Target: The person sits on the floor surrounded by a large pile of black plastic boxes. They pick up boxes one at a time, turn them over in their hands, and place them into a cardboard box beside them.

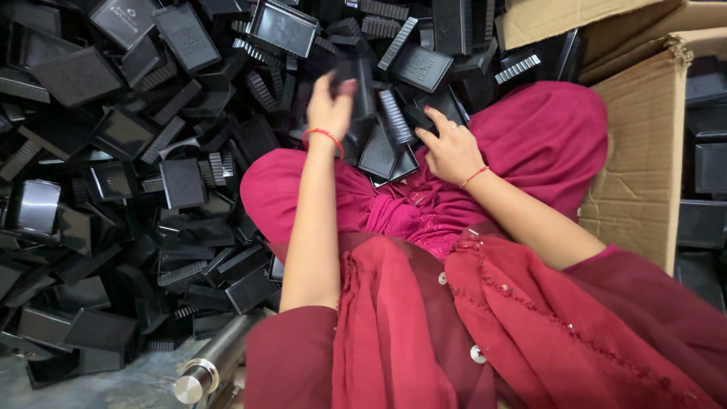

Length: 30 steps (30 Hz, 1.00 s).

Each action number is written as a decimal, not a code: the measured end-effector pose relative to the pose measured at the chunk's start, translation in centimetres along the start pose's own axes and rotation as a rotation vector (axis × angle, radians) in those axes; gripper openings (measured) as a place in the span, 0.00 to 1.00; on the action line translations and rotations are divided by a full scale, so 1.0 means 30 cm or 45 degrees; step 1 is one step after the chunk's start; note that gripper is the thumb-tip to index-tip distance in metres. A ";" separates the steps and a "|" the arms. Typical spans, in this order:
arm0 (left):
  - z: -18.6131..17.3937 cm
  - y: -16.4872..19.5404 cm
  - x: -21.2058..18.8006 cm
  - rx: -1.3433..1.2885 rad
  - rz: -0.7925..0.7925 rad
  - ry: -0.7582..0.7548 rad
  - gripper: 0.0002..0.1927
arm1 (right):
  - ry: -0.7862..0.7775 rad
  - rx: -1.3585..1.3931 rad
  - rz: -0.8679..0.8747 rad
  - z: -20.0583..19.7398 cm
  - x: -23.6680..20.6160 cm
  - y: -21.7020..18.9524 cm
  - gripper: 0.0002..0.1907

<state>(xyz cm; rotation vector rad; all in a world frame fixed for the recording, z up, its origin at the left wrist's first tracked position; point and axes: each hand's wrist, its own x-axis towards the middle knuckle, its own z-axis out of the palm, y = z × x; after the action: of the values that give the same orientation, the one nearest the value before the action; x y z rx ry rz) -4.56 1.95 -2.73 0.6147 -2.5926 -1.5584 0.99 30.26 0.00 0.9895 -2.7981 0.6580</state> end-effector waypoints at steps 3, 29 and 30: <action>-0.024 0.074 0.001 -0.304 0.480 -0.131 0.37 | 0.049 -0.057 -0.055 0.021 0.004 -0.003 0.23; -0.054 0.247 -0.194 -1.243 0.184 -0.438 0.26 | 0.688 0.251 0.076 -0.273 0.209 0.003 0.27; -0.013 0.262 -0.231 -1.351 0.179 -0.409 0.26 | 0.664 0.528 0.196 -0.293 0.208 -0.025 0.24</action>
<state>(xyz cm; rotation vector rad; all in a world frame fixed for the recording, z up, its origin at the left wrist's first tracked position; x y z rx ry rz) -0.49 7.37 5.28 0.0678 -1.4660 -2.7115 -3.86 29.92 9.64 0.5368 -2.3295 1.3346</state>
